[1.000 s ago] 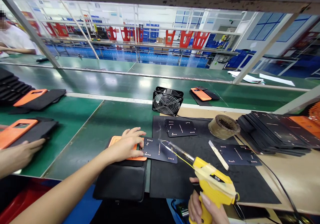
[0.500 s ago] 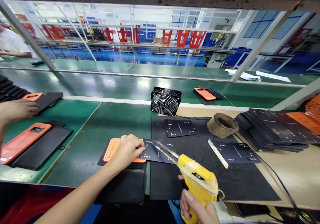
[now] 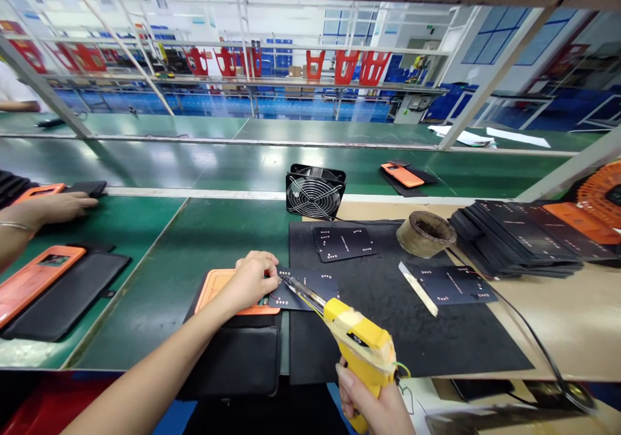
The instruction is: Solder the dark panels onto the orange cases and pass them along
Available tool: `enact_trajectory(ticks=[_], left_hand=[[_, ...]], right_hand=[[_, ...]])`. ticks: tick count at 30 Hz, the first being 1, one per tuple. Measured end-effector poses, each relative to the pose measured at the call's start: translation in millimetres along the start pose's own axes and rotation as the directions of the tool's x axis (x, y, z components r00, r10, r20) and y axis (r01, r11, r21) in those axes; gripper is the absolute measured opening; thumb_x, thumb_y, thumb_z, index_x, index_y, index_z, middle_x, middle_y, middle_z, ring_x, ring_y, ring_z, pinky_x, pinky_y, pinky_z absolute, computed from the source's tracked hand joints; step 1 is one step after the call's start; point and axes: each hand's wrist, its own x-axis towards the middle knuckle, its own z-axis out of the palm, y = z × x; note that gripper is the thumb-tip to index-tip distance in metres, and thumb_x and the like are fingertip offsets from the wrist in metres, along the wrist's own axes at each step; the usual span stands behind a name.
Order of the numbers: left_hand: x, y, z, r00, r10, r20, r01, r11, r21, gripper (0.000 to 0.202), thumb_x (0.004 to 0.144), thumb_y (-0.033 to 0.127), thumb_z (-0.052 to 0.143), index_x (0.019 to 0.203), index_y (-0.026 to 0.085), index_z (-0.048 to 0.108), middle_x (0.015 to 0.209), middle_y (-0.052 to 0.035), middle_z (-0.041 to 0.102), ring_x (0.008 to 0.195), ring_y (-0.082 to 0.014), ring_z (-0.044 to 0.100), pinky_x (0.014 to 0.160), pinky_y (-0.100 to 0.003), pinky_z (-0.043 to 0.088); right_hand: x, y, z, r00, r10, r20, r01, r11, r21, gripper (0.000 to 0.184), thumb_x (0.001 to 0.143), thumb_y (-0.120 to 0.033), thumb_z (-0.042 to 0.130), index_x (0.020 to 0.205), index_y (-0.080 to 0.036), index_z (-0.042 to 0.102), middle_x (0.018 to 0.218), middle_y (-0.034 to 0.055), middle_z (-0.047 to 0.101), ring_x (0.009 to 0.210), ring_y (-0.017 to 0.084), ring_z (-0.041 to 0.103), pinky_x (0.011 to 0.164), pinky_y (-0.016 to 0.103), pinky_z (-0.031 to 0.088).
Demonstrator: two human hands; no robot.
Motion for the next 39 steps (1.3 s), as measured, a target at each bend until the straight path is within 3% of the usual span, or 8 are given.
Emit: enact_trajectory(ticks=[6, 11, 16, 22, 25, 29, 33, 39], left_hand=[[2, 5, -1.9, 0.999, -0.017, 0.038, 0.016, 1.000, 0.006, 0.015, 0.068, 0.012, 0.055, 0.055, 0.018, 0.060, 0.100, -0.0021, 0.063, 0.105, -0.0226, 0.052, 0.094, -0.039, 0.036], [3, 6, -2.2, 0.999, -0.017, 0.030, 0.016, 0.999, 0.040, 0.016, 0.067, 0.011, 0.054, 0.054, 0.018, 0.060, 0.098, -0.0016, 0.065, 0.103, -0.0222, 0.053, 0.092, -0.039, 0.037], [3, 8, -3.8, 0.998, -0.029, 0.047, 0.026, 0.998, 0.055, 0.015, 0.067, 0.013, 0.055, 0.054, 0.018, 0.060, 0.097, -0.0013, 0.065, 0.102, -0.0224, 0.054, 0.091, -0.039, 0.037], [0, 9, -8.6, 0.998, 0.004, 0.055, -0.008, 0.997, 0.074, 0.014, 0.069, 0.019, 0.055, 0.057, 0.019, 0.060, 0.096, -0.0017, 0.066, 0.104, -0.0241, 0.054, 0.091, -0.039, 0.038], [-10, -13, -23.1, 0.996, 0.083, -0.044, -0.085, 0.996, -0.041, 0.017, 0.074, 0.031, 0.050, 0.075, 0.021, 0.063, 0.106, -0.0038, 0.063, 0.107, -0.0232, 0.053, 0.094, -0.037, 0.041], [-42, -71, -56.5, 0.976, 0.005, -0.217, -0.016, 0.999, -0.050, 0.041, 0.077, 0.038, 0.040, 0.110, 0.019, 0.055, 0.122, -0.0079, 0.055, 0.115, -0.0242, 0.050, 0.098, -0.037, 0.042], [-76, -115, -78.3, 1.000, 0.004, -0.017, -0.001, 0.985, 0.170, 0.065, 0.072, 0.040, 0.052, 0.133, 0.021, 0.039, 0.140, -0.0116, 0.039, 0.129, -0.0303, 0.036, 0.107, -0.044, 0.032], [-72, -112, -63.1, 0.968, 0.161, 0.191, -0.217, 0.920, 0.325, 0.091, 0.060, 0.015, 0.058, 0.142, 0.025, 0.020, 0.148, -0.0091, 0.025, 0.133, -0.0321, 0.029, 0.108, -0.043, 0.030]], right_hand=[[-4, -3, 2, 1.000, 0.002, 0.012, -0.002, 1.000, 0.001, 0.052, 0.071, -0.063, 0.067, 0.087, -0.015, 0.064, 0.047, -0.0014, 0.050, 0.040, 0.017, 0.044, 0.042, 0.029, 0.037], [-5, -10, 1, 0.998, 0.038, 0.044, -0.038, 0.999, 0.007, 0.046, 0.070, -0.061, 0.070, 0.073, -0.016, 0.061, 0.048, -0.0004, 0.050, 0.042, 0.017, 0.045, 0.045, 0.030, 0.037], [-6, -32, -7, 0.990, 0.005, 0.142, -0.052, 0.943, 0.330, 0.045, 0.076, -0.050, 0.071, 0.102, -0.015, 0.060, 0.051, -0.0044, 0.047, 0.040, 0.012, 0.036, 0.045, 0.026, 0.033], [-3, -51, -22, 0.989, -0.005, 0.146, -0.101, 0.698, 0.709, 0.031, 0.083, -0.046, 0.066, 0.107, -0.028, 0.060, 0.056, -0.0027, 0.047, 0.048, 0.014, 0.036, 0.055, 0.029, 0.039], [-1, -51, -26, 0.990, 0.025, 0.142, -0.126, 0.632, 0.765, 0.029, 0.083, -0.041, 0.067, 0.108, -0.029, 0.061, 0.053, -0.0044, 0.043, 0.043, 0.012, 0.022, 0.047, 0.025, 0.031], [2, -47, -30, 0.990, 0.047, 0.135, -0.135, 0.626, 0.768, 0.031, 0.078, -0.034, 0.072, 0.106, -0.023, 0.064, 0.051, -0.0058, 0.039, 0.042, 0.010, 0.014, 0.043, 0.024, 0.025], [13, -47, -30, 0.988, 0.042, 0.151, -0.143, 0.633, 0.761, 0.025, 0.078, -0.031, 0.071, 0.099, -0.019, 0.066, 0.051, -0.0075, 0.034, 0.043, 0.010, 0.014, 0.042, 0.022, 0.027], [37, -45, -21, 0.986, -0.050, 0.161, -0.086, 0.674, 0.734, 0.023, 0.078, -0.032, 0.071, 0.091, -0.015, 0.067, 0.049, -0.0091, 0.030, 0.041, 0.008, 0.012, 0.039, 0.020, 0.028]])
